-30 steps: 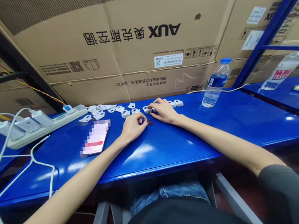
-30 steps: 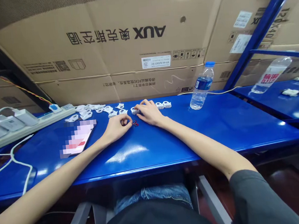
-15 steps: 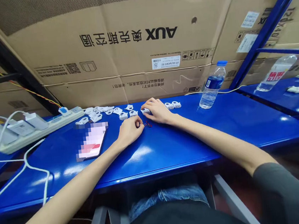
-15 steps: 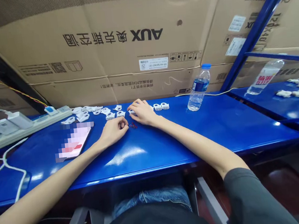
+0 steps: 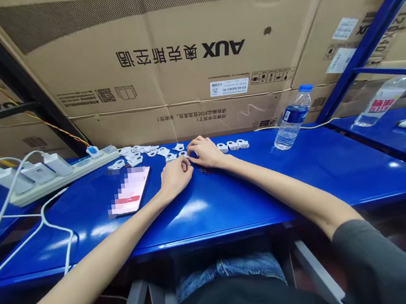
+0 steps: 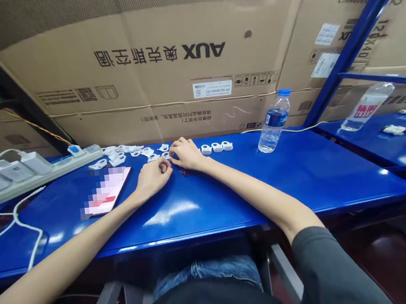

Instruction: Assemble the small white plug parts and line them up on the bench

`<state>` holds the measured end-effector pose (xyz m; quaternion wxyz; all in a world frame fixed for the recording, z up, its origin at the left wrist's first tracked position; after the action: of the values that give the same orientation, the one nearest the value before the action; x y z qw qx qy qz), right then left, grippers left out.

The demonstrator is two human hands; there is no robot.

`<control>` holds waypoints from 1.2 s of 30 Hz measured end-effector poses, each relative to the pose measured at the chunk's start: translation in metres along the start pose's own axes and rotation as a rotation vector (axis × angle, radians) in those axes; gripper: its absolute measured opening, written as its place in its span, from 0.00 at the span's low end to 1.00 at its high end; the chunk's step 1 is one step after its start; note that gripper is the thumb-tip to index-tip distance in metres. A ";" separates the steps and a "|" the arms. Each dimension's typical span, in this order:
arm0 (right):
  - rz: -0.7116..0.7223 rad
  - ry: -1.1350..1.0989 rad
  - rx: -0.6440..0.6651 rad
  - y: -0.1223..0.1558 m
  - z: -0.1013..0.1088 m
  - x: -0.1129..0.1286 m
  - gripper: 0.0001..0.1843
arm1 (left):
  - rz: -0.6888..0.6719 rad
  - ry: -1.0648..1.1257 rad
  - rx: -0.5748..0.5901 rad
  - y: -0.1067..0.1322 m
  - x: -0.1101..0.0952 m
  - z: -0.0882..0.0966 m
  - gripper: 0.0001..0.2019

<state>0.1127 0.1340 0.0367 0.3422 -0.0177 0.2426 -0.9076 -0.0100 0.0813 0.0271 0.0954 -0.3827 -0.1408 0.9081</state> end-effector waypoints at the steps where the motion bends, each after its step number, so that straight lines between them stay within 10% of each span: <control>1: -0.004 -0.012 -0.020 0.002 0.002 0.000 0.08 | -0.008 0.014 -0.021 0.000 -0.001 0.002 0.03; 13: 0.058 0.025 -0.223 0.068 0.058 -0.008 0.08 | -0.103 0.269 -0.075 -0.003 -0.006 0.003 0.07; 36: 0.087 0.098 -0.212 0.067 0.057 0.001 0.08 | -0.124 0.299 -0.076 -0.001 -0.016 0.006 0.05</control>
<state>0.1644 0.0654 0.0565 0.3651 0.0014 0.3542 -0.8610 -0.0034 0.0763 0.0421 0.1569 -0.5075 -0.1826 0.8273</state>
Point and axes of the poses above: each hand's wrist, its own y-axis away from the middle knuckle, its own z-axis out of the back of the hand, x = y × z, the point moved 7 cm from there along -y, towards the middle knuckle, and after that the axes turned 13 degrees about y, right-handed, at the moved point
